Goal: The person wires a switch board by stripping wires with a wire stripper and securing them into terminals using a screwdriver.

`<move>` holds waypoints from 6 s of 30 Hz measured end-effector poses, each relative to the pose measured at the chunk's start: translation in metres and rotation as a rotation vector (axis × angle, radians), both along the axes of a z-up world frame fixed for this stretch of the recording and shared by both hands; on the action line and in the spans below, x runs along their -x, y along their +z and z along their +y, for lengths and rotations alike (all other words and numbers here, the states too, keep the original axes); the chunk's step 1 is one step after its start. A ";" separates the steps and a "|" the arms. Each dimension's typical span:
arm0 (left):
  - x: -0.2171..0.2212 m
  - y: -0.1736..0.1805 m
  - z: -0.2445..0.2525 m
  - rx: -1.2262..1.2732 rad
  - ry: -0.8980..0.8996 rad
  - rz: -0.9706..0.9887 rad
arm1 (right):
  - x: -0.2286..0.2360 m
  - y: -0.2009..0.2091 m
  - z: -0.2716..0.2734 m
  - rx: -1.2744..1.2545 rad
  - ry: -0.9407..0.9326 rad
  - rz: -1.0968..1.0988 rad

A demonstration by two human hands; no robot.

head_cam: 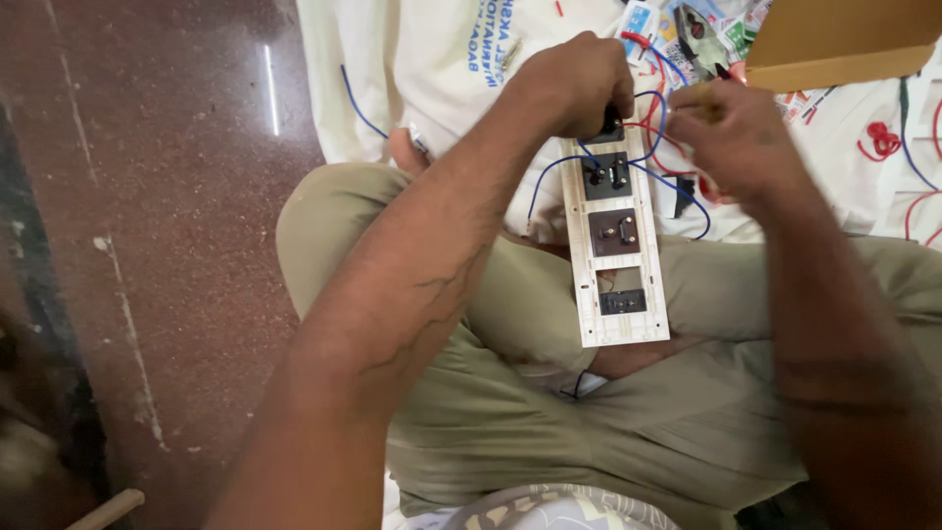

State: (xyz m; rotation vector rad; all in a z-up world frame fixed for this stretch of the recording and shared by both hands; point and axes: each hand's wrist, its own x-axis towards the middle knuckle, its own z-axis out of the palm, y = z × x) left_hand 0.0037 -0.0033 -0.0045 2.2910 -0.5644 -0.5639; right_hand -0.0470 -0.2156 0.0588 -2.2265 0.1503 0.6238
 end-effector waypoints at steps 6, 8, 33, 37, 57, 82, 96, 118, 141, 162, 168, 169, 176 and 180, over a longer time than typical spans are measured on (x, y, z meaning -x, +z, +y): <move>0.003 0.007 0.000 0.004 0.047 0.012 | 0.001 0.077 -0.006 0.156 0.248 -0.278; 0.006 0.010 0.002 0.009 0.078 0.036 | -0.005 0.085 0.006 0.299 0.520 -0.369; 0.008 -0.020 -0.024 0.049 0.280 -0.252 | -0.033 0.091 0.072 0.665 0.953 -0.483; 0.005 -0.015 -0.022 -0.004 0.236 -0.159 | -0.033 0.093 0.072 0.611 0.984 -0.489; 0.002 -0.012 -0.020 0.026 0.245 -0.080 | -0.053 0.086 0.090 0.762 1.140 -0.384; -0.001 -0.034 -0.032 0.167 0.457 -0.271 | -0.081 0.062 0.081 0.839 1.258 -0.170; -0.043 0.065 -0.001 0.468 1.038 -0.029 | -0.084 0.066 0.092 0.804 1.241 -0.032; -0.044 0.093 0.004 0.630 1.047 -0.117 | -0.091 0.047 0.076 0.473 1.619 -0.654; -0.038 0.105 0.021 0.631 0.944 -0.091 | -0.089 0.052 0.082 0.689 1.149 -0.179; -0.054 0.092 0.008 0.729 1.034 -0.207 | -0.093 0.054 0.096 0.389 1.425 -0.551; -0.052 0.085 -0.014 0.757 1.039 -0.039 | -0.090 0.065 0.092 0.615 1.442 0.106; -0.054 0.084 -0.013 0.743 1.030 -0.050 | -0.087 0.060 0.089 0.614 1.440 0.102; -0.046 0.090 0.006 0.775 1.067 -0.306 | -0.089 0.058 0.085 0.656 1.251 -0.113; -0.048 0.093 0.003 0.675 1.023 -0.060 | -0.091 0.059 0.081 0.490 1.900 -0.427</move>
